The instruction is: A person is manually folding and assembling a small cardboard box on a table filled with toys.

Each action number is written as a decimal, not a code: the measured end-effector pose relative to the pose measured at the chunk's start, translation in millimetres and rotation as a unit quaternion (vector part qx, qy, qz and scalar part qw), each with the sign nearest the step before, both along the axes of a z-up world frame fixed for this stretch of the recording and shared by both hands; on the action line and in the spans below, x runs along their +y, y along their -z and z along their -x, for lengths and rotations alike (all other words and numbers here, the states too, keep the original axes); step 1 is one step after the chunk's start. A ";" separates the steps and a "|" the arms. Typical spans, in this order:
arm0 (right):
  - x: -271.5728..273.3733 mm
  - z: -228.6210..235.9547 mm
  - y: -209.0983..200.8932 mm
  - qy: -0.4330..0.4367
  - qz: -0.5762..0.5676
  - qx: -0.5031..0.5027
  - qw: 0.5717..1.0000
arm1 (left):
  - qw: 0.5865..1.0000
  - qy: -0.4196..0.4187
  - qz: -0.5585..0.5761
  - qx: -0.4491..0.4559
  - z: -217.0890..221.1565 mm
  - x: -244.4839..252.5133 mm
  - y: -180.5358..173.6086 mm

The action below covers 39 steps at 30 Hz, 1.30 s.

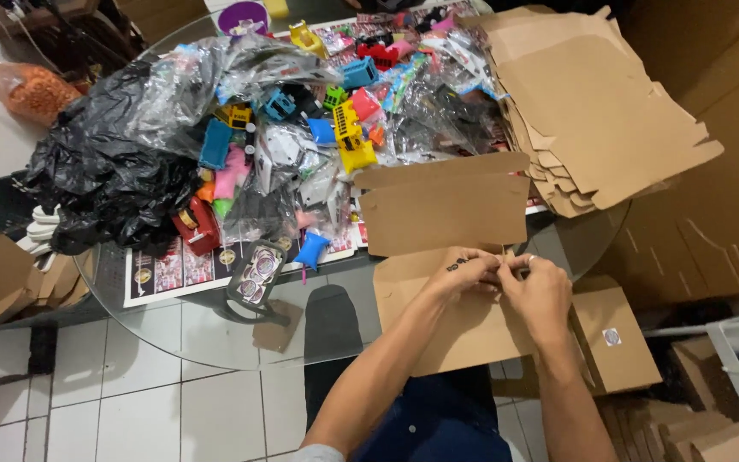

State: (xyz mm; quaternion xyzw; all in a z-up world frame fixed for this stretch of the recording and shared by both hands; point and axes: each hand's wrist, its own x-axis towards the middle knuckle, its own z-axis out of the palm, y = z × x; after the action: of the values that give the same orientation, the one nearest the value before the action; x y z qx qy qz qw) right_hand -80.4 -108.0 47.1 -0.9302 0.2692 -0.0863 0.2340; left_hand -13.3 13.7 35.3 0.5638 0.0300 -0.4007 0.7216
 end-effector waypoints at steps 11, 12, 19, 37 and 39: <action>2.9 2.6 -7.1 -0.009 0.023 0.027 0.999 | 0.997 -0.013 -0.013 -0.068 -2.0 -15.9 35.5; 2.8 3.2 -6.5 -0.025 0.040 0.014 0.999 | 0.997 -0.013 -0.015 -0.078 -1.8 -15.5 36.5; 0.1 8.4 -3.5 -0.017 0.021 -0.019 0.999 | 0.996 -0.009 -0.020 -0.086 2.0 -15.4 32.6; -12.3 1.2 3.8 0.013 -0.053 -0.012 0.998 | 0.994 -0.016 -0.052 -0.096 8.2 -13.6 23.2; -6.6 1.3 -1.8 0.003 -0.047 -0.027 0.999 | 0.991 -0.016 -0.075 -0.108 6.3 -17.5 33.2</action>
State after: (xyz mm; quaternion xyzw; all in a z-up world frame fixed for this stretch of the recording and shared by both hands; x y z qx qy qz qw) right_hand -81.7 -114.6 48.8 -0.9147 0.2690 -0.0992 0.2849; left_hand -19.6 -3.9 2.1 0.6559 -0.0087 -0.3224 0.6825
